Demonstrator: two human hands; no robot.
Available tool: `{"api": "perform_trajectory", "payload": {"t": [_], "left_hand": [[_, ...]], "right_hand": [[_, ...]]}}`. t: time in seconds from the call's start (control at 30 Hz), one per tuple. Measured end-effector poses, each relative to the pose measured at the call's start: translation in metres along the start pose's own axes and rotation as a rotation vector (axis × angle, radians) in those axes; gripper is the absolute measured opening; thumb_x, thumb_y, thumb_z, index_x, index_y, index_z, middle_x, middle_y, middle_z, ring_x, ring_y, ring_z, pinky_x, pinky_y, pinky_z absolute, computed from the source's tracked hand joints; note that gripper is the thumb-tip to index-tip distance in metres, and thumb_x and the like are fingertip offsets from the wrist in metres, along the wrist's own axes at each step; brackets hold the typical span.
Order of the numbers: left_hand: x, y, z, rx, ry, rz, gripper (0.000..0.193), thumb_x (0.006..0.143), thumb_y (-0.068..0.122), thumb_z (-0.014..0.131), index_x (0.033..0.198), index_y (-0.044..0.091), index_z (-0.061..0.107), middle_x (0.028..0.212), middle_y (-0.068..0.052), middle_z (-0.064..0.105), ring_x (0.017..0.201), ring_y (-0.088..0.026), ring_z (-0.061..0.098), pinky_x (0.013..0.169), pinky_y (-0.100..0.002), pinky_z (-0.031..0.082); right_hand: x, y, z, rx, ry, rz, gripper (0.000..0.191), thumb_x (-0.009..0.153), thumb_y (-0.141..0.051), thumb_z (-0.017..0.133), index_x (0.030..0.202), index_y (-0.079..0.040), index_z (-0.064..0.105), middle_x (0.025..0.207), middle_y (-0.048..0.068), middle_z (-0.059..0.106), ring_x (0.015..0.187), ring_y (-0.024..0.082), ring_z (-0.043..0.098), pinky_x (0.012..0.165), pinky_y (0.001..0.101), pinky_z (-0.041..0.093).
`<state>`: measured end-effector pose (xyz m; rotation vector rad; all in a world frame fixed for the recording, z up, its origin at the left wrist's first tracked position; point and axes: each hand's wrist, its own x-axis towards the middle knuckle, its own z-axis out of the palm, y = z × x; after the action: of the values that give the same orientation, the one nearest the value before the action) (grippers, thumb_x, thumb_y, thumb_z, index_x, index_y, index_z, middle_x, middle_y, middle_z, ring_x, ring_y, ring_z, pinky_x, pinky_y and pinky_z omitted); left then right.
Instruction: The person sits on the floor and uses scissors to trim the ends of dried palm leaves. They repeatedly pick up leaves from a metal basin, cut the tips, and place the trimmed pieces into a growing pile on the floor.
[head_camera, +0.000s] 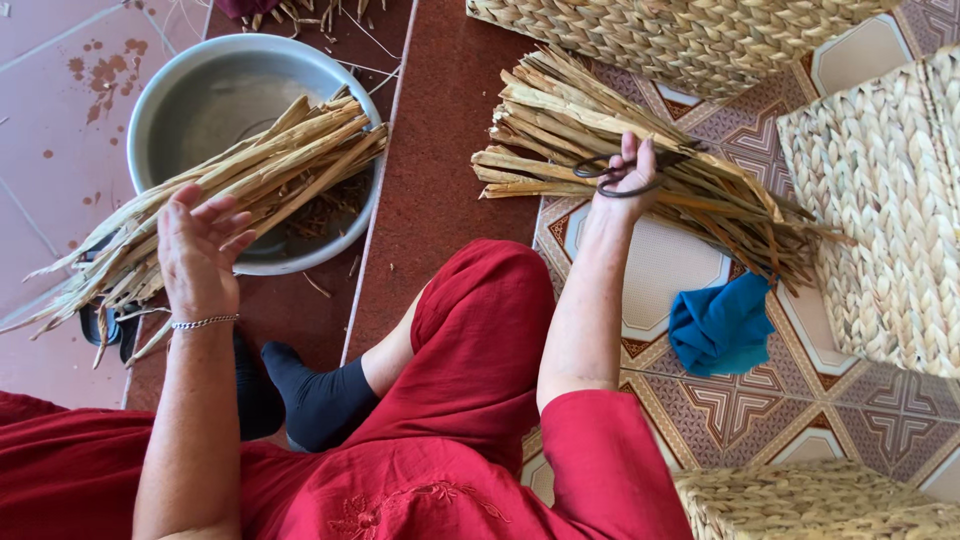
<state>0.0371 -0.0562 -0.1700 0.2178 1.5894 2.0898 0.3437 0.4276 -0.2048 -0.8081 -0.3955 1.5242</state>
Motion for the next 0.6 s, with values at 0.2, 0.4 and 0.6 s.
{"api": "perform_trajectory", "payload": {"t": [0.2, 0.4, 0.6], "left_hand": [[0.011, -0.011, -0.007, 0.057, 0.057, -0.036, 0.035, 0.116, 0.034, 0.048, 0.143, 0.012, 0.05, 0.119, -0.007, 0.068, 0.101, -0.019, 0.069, 0.086, -0.036, 0.057], [0.041, -0.042, -0.008, 0.36, 0.062, 0.052, 0.026, 0.105, 0.017, 0.069, 0.129, 0.009, 0.063, 0.114, -0.006, 0.069, 0.095, -0.014, 0.068, 0.078, -0.029, 0.055], [0.09, -0.053, 0.013, 1.089, 0.087, 0.658, 0.011, 0.092, 0.009, 0.08, 0.103, 0.011, 0.076, 0.112, -0.008, 0.068, 0.114, -0.031, 0.059, 0.099, -0.043, 0.048]], "right_hand": [[-0.012, -0.001, -0.019, 0.062, -0.033, 0.126, 0.028, 0.092, -0.041, 0.071, 0.088, -0.014, 0.063, 0.091, 0.01, 0.081, 0.065, 0.016, 0.068, 0.042, 0.028, 0.042], [-0.043, -0.003, -0.039, 0.328, -0.107, 0.271, 0.04, 0.094, -0.051, 0.063, 0.09, -0.011, 0.062, 0.1, 0.012, 0.078, 0.079, 0.021, 0.073, 0.059, 0.0331, 0.048], [-0.105, 0.043, 0.004, 0.214, -0.284, 0.338, 0.034, 0.098, -0.048, 0.063, 0.097, -0.014, 0.066, 0.095, 0.006, 0.074, 0.073, 0.019, 0.066, 0.063, 0.0336, 0.05]]}}
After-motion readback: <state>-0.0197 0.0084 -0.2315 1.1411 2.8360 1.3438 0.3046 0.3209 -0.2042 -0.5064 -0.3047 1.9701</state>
